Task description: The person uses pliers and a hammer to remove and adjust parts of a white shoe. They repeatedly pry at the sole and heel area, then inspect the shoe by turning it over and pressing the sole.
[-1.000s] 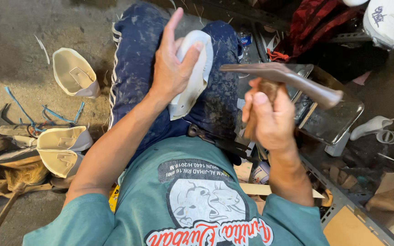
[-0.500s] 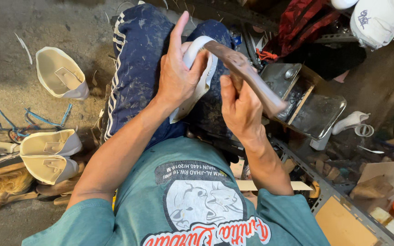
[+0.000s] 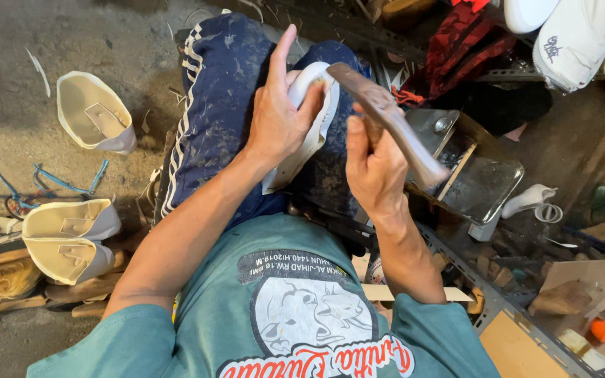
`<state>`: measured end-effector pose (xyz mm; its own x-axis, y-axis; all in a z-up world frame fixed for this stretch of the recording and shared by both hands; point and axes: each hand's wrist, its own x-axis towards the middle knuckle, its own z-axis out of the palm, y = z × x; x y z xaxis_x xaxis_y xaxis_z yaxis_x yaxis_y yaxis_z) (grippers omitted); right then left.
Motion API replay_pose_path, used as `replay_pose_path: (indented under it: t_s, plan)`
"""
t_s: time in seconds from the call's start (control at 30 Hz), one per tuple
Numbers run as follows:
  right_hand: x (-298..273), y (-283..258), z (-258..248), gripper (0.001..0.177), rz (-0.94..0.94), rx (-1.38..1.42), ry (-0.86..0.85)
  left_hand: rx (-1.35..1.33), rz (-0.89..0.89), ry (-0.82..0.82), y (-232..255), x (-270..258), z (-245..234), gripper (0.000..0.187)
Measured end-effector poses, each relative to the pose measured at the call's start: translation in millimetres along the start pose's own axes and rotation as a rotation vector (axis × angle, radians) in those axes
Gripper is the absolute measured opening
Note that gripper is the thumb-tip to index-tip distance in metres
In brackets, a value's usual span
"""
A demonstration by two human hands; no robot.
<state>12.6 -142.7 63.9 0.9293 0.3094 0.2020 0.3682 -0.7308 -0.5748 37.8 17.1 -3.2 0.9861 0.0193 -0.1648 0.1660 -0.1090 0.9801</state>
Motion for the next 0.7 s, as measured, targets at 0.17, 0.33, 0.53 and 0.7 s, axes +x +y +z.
replay_pose_path:
  t_s: [0.17,0.33,0.53,0.7]
  plan:
    - [-6,4,10,0.035,0.067,0.072,-0.021,-0.012,-0.042,-0.016,0,-2,-3,0.067]
    - [-10,2,-52,0.021,0.576,0.586,-0.083,-0.069,0.085,-0.208,28,21,-26,0.065]
    - [-53,59,-50,0.029,0.534,-0.185,-0.072,0.554,0.475,-0.406,27,19,-11,0.072]
    - [-57,54,-26,0.015,0.388,0.047,0.027,0.988,0.481,-0.108,-3,-34,1,0.102]
